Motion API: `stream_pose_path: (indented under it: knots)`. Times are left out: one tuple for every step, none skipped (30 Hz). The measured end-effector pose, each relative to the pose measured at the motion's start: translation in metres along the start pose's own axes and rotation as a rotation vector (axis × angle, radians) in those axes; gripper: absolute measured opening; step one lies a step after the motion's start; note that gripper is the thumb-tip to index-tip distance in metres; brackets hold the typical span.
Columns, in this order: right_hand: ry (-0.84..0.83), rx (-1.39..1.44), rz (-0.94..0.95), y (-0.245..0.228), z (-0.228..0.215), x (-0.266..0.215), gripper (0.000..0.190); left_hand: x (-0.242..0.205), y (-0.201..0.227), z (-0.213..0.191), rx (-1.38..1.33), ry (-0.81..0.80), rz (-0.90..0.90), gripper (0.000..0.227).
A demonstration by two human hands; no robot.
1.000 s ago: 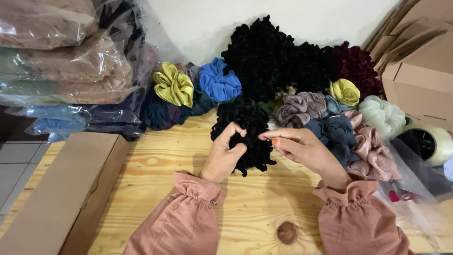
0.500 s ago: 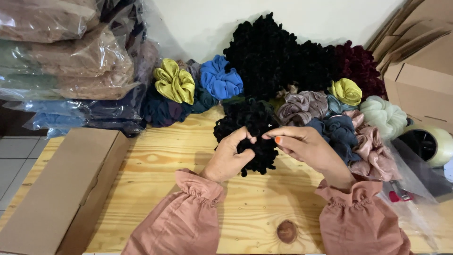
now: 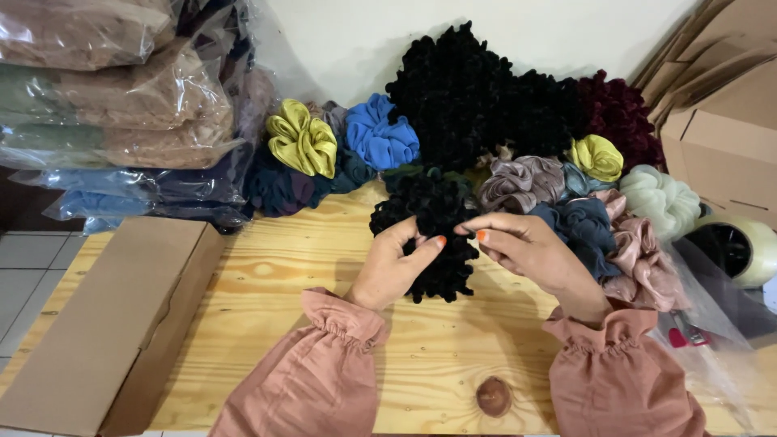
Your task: The person assembles hair accessories by folding a small cardboard box and then performing manual finishing work on several black fabric scrunchies at a wooden table.
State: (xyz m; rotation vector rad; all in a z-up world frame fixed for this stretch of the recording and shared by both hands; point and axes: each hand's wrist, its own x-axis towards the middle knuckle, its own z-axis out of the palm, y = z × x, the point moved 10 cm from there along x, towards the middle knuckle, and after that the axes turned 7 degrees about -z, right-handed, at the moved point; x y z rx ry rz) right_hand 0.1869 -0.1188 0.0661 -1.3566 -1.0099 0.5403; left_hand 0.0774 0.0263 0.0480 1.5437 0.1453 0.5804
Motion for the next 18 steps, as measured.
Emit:
stream_pose_path:
  knots:
    - [-0.001, 0.0, 0.0, -0.005, 0.002, 0.0, 0.029, 0.0, -0.001, -0.001, 0.0, 0.001, 0.0, 0.024]
    - [0.005, -0.006, 0.016, -0.008, 0.003, 0.0, 0.028, 0.0, -0.003, -0.003, 0.025, 0.022, -0.015, 0.025]
    - [0.013, -0.013, 0.033, -0.011, 0.004, 0.0, 0.028, 0.0, -0.005, -0.005, 0.05, 0.042, -0.03, 0.026]
    - [0.014, -0.012, 0.033, -0.01, 0.003, 0.0, 0.028, 0.0, 0.0, -0.005, 0.05, 0.041, -0.031, 0.026]
    - [0.014, -0.009, 0.03, -0.008, 0.003, 0.0, 0.028, -0.001, 0.004, -0.004, 0.057, 0.038, -0.047, 0.025]
    - [0.014, -0.005, 0.027, -0.007, 0.003, 0.0, 0.028, -0.001, 0.007, -0.004, 0.063, 0.036, -0.063, 0.025]
    - [0.014, -0.005, 0.028, -0.004, 0.002, 0.001, 0.028, -0.002, 0.008, -0.005, 0.063, 0.036, -0.064, 0.025]
    - [-0.005, -0.039, 0.028, -0.002, 0.002, 0.001, 0.027, -0.002, 0.008, -0.005, 0.076, 0.033, -0.086, 0.024]
    - [-0.023, -0.073, 0.026, 0.0, 0.002, 0.001, 0.026, -0.001, 0.007, -0.005, 0.089, 0.029, -0.107, 0.024]
    - [-0.023, -0.073, 0.026, -0.004, 0.004, 0.0, 0.026, -0.002, 0.012, -0.004, 0.089, 0.028, -0.107, 0.024]
    - [0.002, -0.061, 0.035, -0.007, 0.004, 0.0, 0.026, -0.002, 0.014, -0.005, 0.079, 0.027, -0.132, 0.026]
    - [0.026, -0.048, 0.044, -0.011, 0.004, 0.0, 0.026, -0.002, 0.017, -0.005, 0.07, 0.026, -0.156, 0.029]
    - [0.028, -0.047, 0.037, -0.011, 0.004, 0.001, 0.026, -0.001, 0.017, -0.004, 0.074, 0.024, -0.151, 0.029]
    - [0.045, -0.036, 0.055, -0.008, 0.003, 0.002, 0.025, -0.001, 0.015, -0.003, 0.042, 0.027, -0.175, 0.033]
    - [0.064, -0.025, 0.073, -0.006, 0.0, 0.001, 0.025, 0.0, 0.012, -0.001, 0.009, 0.028, -0.199, 0.038]
    - [0.069, -0.024, 0.067, -0.006, 0.0, 0.001, 0.025, 0.001, 0.009, -0.001, 0.014, 0.023, -0.194, 0.038]
    - [0.081, -0.01, 0.066, -0.006, 0.0, 0.001, 0.024, 0.001, 0.004, -0.002, 0.015, 0.027, -0.209, 0.041]
    - [0.093, 0.005, 0.064, -0.006, -0.001, 0.001, 0.024, 0.002, 0.0, -0.003, 0.016, 0.032, -0.224, 0.045]
